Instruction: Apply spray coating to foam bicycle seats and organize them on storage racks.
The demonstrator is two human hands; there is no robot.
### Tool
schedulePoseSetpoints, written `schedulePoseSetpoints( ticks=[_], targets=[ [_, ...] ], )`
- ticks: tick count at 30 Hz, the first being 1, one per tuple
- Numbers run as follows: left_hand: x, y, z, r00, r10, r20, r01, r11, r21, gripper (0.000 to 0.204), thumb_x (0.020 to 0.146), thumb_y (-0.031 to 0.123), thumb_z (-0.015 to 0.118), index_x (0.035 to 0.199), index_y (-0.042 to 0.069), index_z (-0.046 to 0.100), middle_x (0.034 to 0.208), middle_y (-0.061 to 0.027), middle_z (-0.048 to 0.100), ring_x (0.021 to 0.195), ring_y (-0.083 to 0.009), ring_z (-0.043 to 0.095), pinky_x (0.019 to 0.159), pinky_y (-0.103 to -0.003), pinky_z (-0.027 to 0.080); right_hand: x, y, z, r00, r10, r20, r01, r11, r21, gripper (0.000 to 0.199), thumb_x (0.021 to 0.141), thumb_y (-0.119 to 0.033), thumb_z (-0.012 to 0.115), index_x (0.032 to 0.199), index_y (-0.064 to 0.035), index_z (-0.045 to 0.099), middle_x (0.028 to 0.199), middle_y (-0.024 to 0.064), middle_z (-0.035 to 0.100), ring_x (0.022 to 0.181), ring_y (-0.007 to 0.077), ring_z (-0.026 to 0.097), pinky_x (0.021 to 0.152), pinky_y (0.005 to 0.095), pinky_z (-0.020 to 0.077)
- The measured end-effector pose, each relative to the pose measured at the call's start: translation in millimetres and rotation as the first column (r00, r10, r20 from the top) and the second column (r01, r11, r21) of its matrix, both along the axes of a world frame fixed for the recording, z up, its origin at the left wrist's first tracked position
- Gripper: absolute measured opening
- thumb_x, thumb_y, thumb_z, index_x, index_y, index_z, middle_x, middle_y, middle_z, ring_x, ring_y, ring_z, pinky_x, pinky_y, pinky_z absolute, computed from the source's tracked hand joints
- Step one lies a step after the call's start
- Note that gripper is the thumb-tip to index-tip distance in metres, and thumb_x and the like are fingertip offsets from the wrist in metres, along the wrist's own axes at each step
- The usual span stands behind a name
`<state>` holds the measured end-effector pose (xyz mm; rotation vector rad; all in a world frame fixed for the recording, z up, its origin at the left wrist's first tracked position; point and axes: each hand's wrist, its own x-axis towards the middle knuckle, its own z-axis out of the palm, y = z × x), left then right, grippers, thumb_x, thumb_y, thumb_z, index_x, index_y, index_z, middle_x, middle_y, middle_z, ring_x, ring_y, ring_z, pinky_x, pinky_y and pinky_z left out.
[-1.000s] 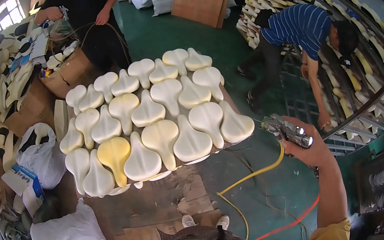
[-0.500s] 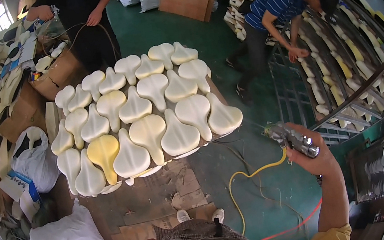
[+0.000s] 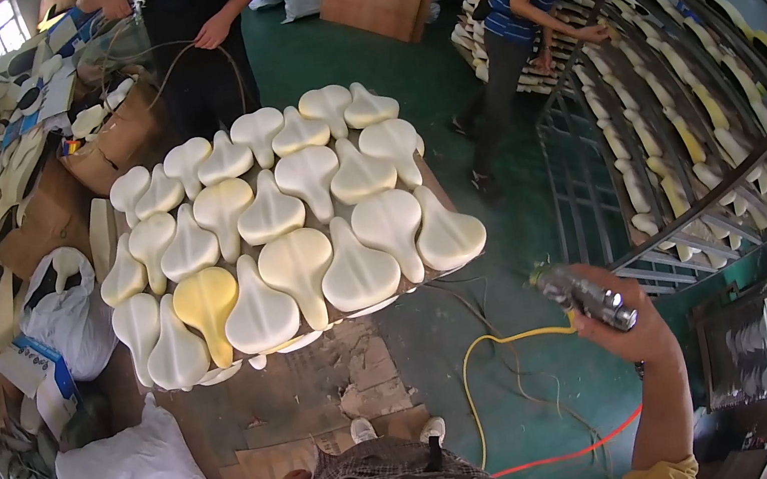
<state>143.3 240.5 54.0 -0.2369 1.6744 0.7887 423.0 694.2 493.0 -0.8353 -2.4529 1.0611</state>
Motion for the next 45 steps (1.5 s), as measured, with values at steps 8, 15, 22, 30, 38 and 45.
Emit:
schedulePoseSetpoints(
  ticks=[8,15,22,30,38,45],
  targets=[
    [-8,-12,-5,0.998,0.047,0.053,-0.044,0.998,-0.047,0.02,0.082,0.022,0.057,0.095,0.007,0.059,0.086,-0.0073,0.06,0.065,-0.0204,0.057,0.056,-0.035,0.048,-48,8,-5,1.0,-0.001,0.02,0.002,0.997,-0.077,0.049,0.074,-0.003,0.065,0.121,-0.0012,0.054,0.083,0.0063,0.064,0.073,0.0078,0.056,0.069,0.0244,0.047],
    [-20,-46,-25,0.999,-0.045,-0.008,0.046,0.996,0.077,0.02,0.082,0.022,0.057,0.096,0.008,0.061,0.085,-0.0063,0.059,0.067,-0.0201,0.057,0.056,-0.034,0.048,-131,3,0,0.979,-0.118,-0.163,0.083,0.975,-0.208,0.05,0.075,-0.004,0.066,0.123,-0.0001,0.052,0.083,0.0036,0.063,0.076,0.0081,0.054,0.073,0.0239,0.0454],
    [-34,-51,-14,0.973,0.218,0.083,-0.215,0.976,-0.041,0.026,0.079,0.023,0.06,0.1,0.008,0.06,0.087,-0.0071,0.058,0.064,-0.021,0.058,0.053,-0.035,0.047,-160,0,2,0.992,-0.072,-0.105,0.048,0.976,-0.211,0.048,0.077,-0.006,0.065,0.124,-0.0018,0.052,0.086,0.0012,0.063,0.075,0.0068,0.053,0.072,0.0225,0.0453],
    [-43,-53,-18,0.97,0.239,0.044,-0.236,0.97,-0.056,0.025,0.079,0.023,0.06,0.099,0.008,0.059,0.088,-0.0082,0.056,0.061,-0.0217,0.058,0.052,-0.035,0.047,-158,-10,-1,0.995,0.003,-0.095,-0.015,0.993,-0.121,0.047,0.079,-0.003,0.064,0.124,-0.0001,0.052,0.086,0.0003,0.062,0.07,0.0058,0.053,0.067,0.0219,0.0459],
    [-27,-59,-27,0.984,0.162,0.068,-0.164,0.986,0.027,0.019,0.079,0.022,0.059,0.091,0.007,0.062,0.077,-0.0055,0.056,0.061,-0.0184,0.055,0.049,-0.033,0.045,-121,-29,-3,0.996,-0.089,-0.021,0.084,0.98,-0.182,0.048,0.078,-0.003,0.064,0.125,-0.003,0.053,0.084,0.0015,0.063,0.069,0.0058,0.054,0.068,0.0213,0.0458],
    [6,-70,-45,1.0,-0.014,0.001,0.014,1.0,-0.003,0.025,0.08,0.027,0.061,0.095,0.007,0.065,0.08,-0.0052,0.06,0.065,-0.0198,0.057,0.053,-0.035,0.047,-66,-48,-3,0.996,0.043,0.081,-0.035,0.995,-0.092,0.049,0.076,-0.007,0.067,0.122,-0.0019,0.053,0.084,0.0069,0.064,0.071,0.0093,0.055,0.068,0.0242,0.0465]
  ],
)
